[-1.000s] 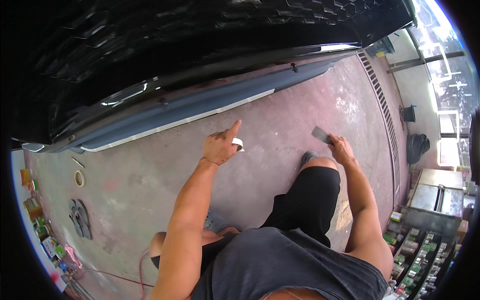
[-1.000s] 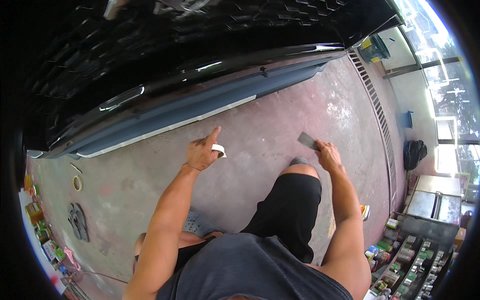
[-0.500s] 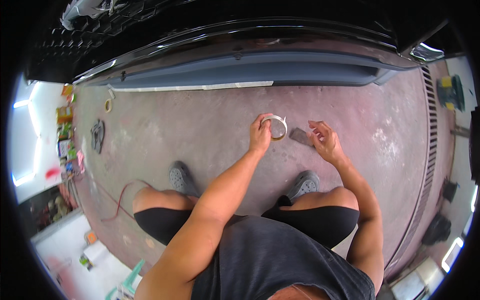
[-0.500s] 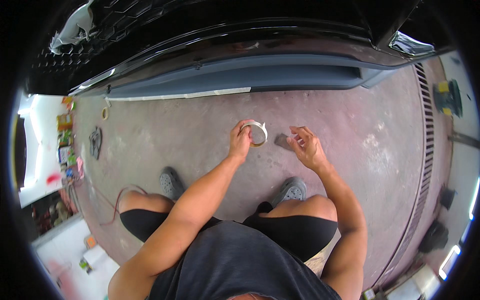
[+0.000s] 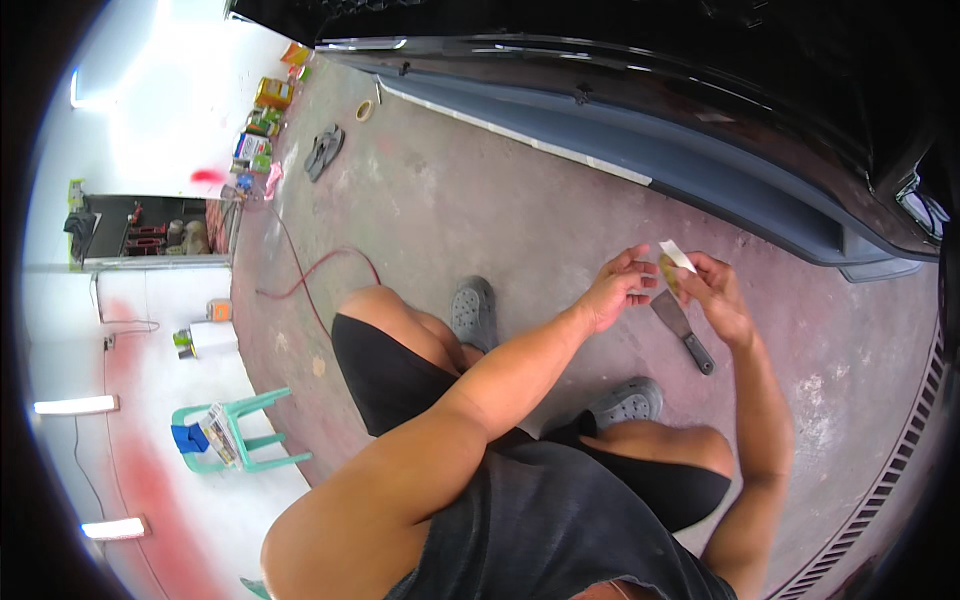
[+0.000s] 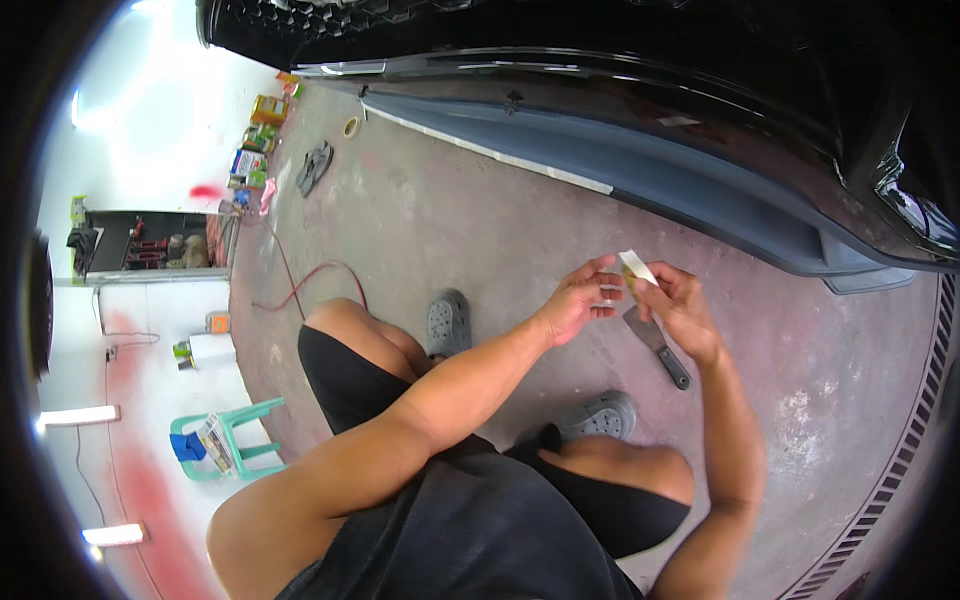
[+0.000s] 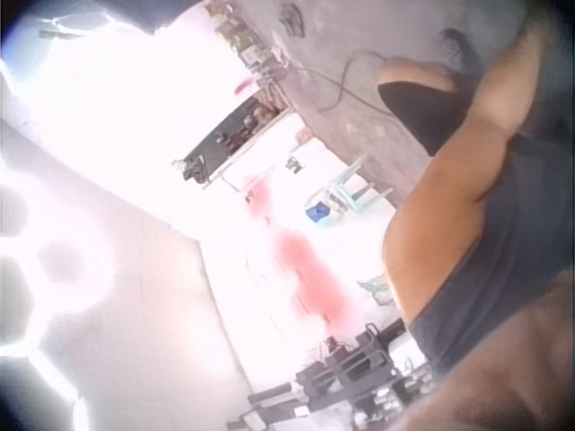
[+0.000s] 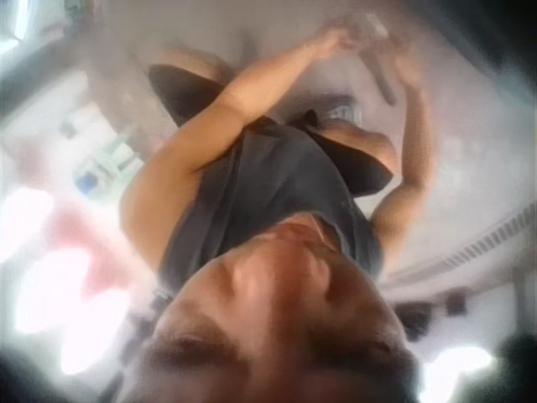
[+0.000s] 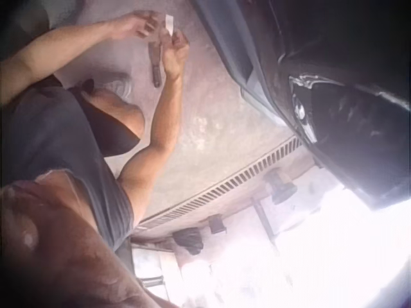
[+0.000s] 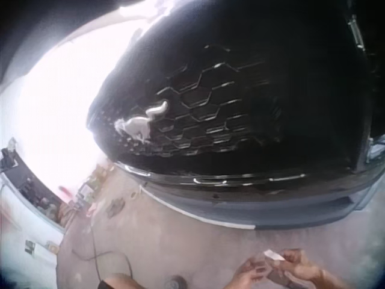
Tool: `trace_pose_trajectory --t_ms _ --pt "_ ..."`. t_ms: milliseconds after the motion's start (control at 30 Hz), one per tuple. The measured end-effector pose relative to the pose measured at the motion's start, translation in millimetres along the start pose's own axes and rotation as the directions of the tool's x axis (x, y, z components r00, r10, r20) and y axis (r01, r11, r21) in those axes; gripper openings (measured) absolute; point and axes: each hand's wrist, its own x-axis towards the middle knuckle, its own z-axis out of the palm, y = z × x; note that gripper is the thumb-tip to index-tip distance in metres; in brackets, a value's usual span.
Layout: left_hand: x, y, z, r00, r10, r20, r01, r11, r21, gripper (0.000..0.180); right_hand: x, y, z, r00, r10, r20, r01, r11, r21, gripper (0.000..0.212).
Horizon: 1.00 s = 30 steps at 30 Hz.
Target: The person kneels in front of a car and applies strips of masking tape along the lower edge of the front bumper. They repeatedly tear tape from a roll and press it onto the bumper surface.
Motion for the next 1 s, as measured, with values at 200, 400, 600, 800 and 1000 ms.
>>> trace_pose_trajectory --t_ms 200,400,600,800,1000 --pt "43.3 -20.1 -14.4 0.997 0.041 -0.060 -0.044 0.998 -0.054 0.044 -24.3 -17.8 -27.7 0.993 -0.032 -0.111 -0.034 0.837 -0.546 0.023" --pt "31.8 10.8 28.0 0.975 0.196 0.107 -0.202 0.978 0.046 0.036 -40.2 -10.9 -8.9 0.962 -0.038 -0.270 -0.102 0.868 -0.485 0.025" --pt "20.1 16.6 29.4 0.903 0.351 0.250 -0.424 0.827 0.370 0.032 -39.0 -10.1 16.1 0.953 -0.165 -0.254 -0.019 0.804 -0.595 0.026" --pt "13.7 18.9 16.7 0.863 0.458 0.212 -0.503 0.748 0.433 0.021 -22.8 -20.2 31.5 0.978 -0.089 -0.191 -0.058 0.758 -0.650 0.033" --pt "15.9 29.0 8.2 0.872 0.470 0.138 -0.465 0.705 0.535 0.020 -23.2 -1.5 32.6 0.968 -0.132 -0.215 -0.008 0.834 -0.551 0.059"
